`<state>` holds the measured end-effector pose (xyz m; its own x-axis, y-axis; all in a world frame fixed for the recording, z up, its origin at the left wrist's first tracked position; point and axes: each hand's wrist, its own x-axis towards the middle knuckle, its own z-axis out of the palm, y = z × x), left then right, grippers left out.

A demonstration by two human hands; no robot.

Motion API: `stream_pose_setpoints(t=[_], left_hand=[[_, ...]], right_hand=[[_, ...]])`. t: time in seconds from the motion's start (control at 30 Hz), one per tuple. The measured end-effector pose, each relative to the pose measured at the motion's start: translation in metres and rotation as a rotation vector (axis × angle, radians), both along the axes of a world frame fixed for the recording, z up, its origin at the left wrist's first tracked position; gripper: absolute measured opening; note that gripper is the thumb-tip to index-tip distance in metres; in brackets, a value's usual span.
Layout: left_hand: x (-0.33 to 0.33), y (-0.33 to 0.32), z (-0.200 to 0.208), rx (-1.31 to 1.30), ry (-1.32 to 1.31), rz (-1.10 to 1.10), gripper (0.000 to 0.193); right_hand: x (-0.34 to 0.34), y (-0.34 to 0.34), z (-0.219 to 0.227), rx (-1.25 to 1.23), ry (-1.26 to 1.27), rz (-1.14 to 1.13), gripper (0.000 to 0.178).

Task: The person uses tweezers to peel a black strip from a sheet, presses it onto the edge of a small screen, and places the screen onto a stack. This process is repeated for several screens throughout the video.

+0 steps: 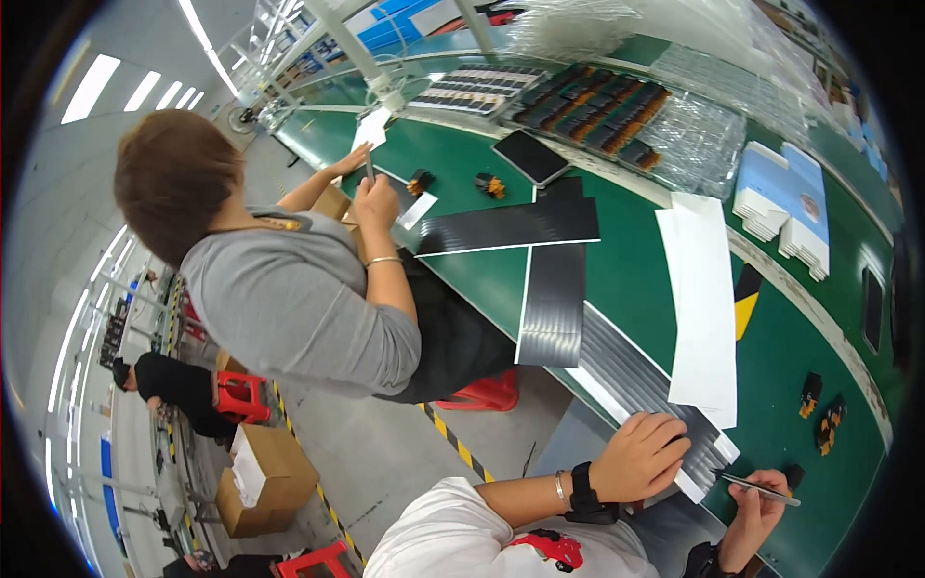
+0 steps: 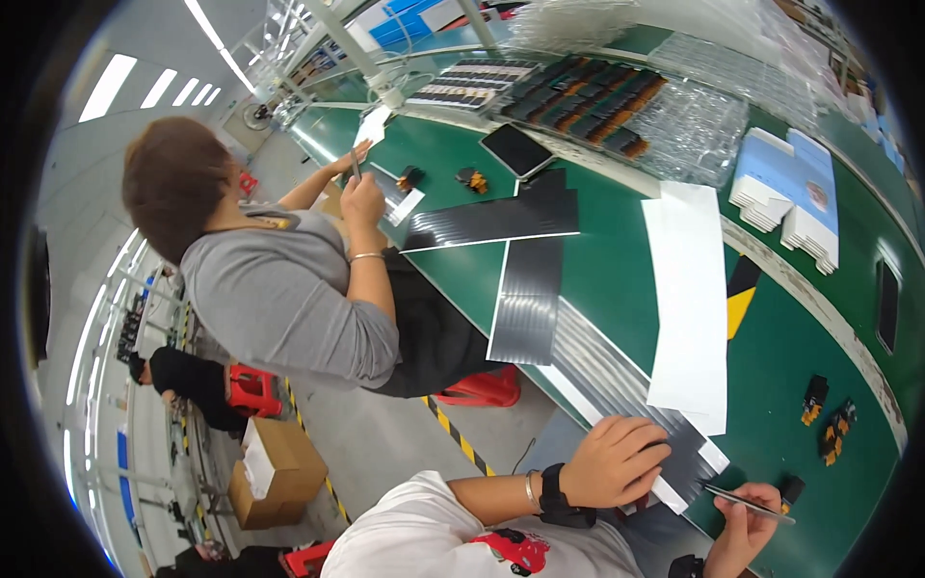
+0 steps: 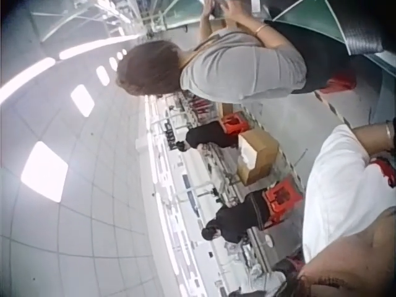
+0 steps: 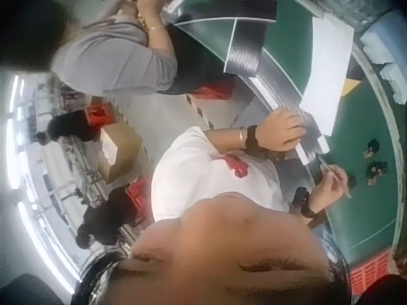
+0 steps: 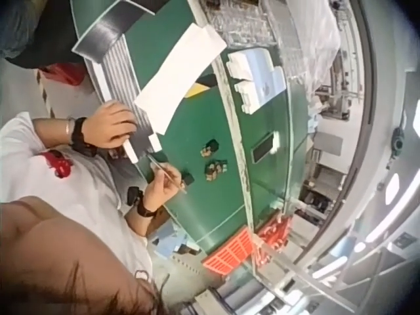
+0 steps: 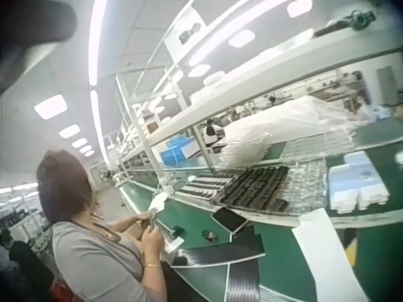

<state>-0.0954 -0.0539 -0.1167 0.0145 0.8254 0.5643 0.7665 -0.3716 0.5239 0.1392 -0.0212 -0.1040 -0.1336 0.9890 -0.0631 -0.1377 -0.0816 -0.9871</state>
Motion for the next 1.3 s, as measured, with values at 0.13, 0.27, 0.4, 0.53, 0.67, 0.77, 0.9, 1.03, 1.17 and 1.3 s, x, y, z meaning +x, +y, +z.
stream_pose_setpoints(t=[0.13,0.27,0.4,0.53,0.67,0.77,0.9,1.03,1.17,1.3], left_hand=[[-0.005,-0.004,0.002,-0.061,-0.034,-0.052,0.028],[-0.006,-0.002,0.006,-0.081,-0.046,-0.061,0.029],[-0.007,-0.001,0.011,-0.098,-0.048,-0.067,0.029],[-0.005,-0.007,0.012,-0.114,-0.039,-0.075,0.029],[-0.004,-0.01,0.014,-0.118,-0.027,-0.09,0.03],[-0.007,-0.006,0.01,-0.119,-0.018,-0.116,0.03],[-0.012,0.009,0.006,-0.108,-0.004,-0.109,0.028],[-0.001,-0.011,0.015,-0.115,0.088,-0.137,0.029],[0.023,-0.005,-0.009,-0.122,0.24,-0.169,0.032],[0.035,-0.002,-0.002,-0.101,0.31,-0.201,0.037]], right_hand=[[-0.004,0.004,-0.003,-0.012,0.03,-0.06,0.025],[-0.007,0.006,-0.003,-0.016,0.009,-0.07,0.029],[-0.01,0.004,0.003,0.011,0.009,-0.085,0.028],[-0.015,0.0,0.018,0.021,-0.024,-0.06,0.023],[-0.015,-0.003,0.029,0.107,-0.178,-0.018,0.02],[-0.006,-0.008,0.009,0.056,-0.11,-0.134,0.025],[-0.02,0.006,0.012,0.098,-0.148,-0.078,0.019],[-0.02,0.017,0.023,0.108,-0.079,0.099,0.017],[-0.001,0.02,0.006,0.026,-0.117,0.056,0.017],[0.007,0.02,0.008,-0.004,-0.066,0.07,0.017]])
